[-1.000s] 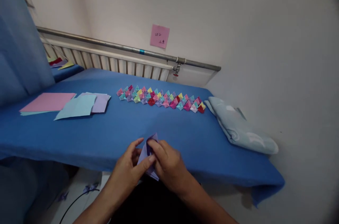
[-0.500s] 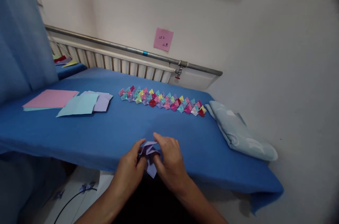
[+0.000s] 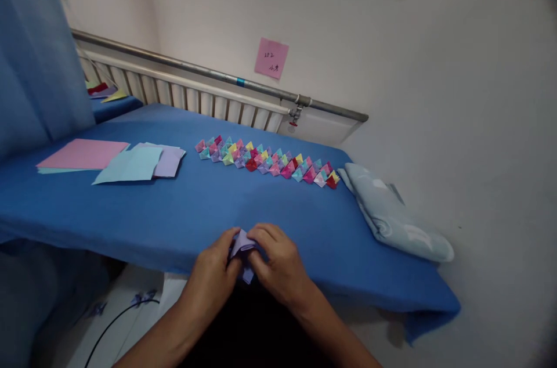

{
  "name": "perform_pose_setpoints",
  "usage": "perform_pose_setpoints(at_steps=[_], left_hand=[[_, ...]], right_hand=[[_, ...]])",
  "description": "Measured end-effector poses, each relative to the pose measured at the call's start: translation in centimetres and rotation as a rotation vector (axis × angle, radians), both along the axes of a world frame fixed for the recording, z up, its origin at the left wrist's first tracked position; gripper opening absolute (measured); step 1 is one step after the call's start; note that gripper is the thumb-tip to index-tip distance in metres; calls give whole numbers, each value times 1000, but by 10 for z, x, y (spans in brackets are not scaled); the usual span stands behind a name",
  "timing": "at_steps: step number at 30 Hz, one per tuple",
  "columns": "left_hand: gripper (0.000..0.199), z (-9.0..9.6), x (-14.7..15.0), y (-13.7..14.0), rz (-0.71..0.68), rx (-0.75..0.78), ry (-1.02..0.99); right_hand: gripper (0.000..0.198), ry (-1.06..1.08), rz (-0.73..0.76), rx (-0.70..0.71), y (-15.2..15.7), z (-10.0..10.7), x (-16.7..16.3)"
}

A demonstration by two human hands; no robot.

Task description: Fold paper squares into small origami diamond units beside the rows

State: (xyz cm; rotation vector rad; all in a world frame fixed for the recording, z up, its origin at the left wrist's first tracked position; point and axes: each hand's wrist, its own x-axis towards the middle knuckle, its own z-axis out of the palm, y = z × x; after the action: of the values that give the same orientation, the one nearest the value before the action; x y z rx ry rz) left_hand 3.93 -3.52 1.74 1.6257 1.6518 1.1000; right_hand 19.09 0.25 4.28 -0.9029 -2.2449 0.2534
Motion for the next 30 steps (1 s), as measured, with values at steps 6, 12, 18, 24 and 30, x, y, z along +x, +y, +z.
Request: perform_pose_setpoints(at_steps=[6, 12, 18, 24, 30], left_hand=[[41, 6, -1, -1, -1, -112, -193], [33, 4, 2, 1, 25, -169, -501], [36, 13, 4, 3, 88, -244, -739], [51, 16, 0, 1, 64, -386, -1042], [53, 17, -12, 0, -32, -535, -1289]], right_hand=[[23, -9, -61, -64, 0, -9, 3], [30, 68, -64, -102, 2, -21, 7], [42, -13, 28, -27, 1, -26, 10], [45, -97, -7, 7, 1, -30, 10], [48, -148, 11, -15, 1, -32, 11]])
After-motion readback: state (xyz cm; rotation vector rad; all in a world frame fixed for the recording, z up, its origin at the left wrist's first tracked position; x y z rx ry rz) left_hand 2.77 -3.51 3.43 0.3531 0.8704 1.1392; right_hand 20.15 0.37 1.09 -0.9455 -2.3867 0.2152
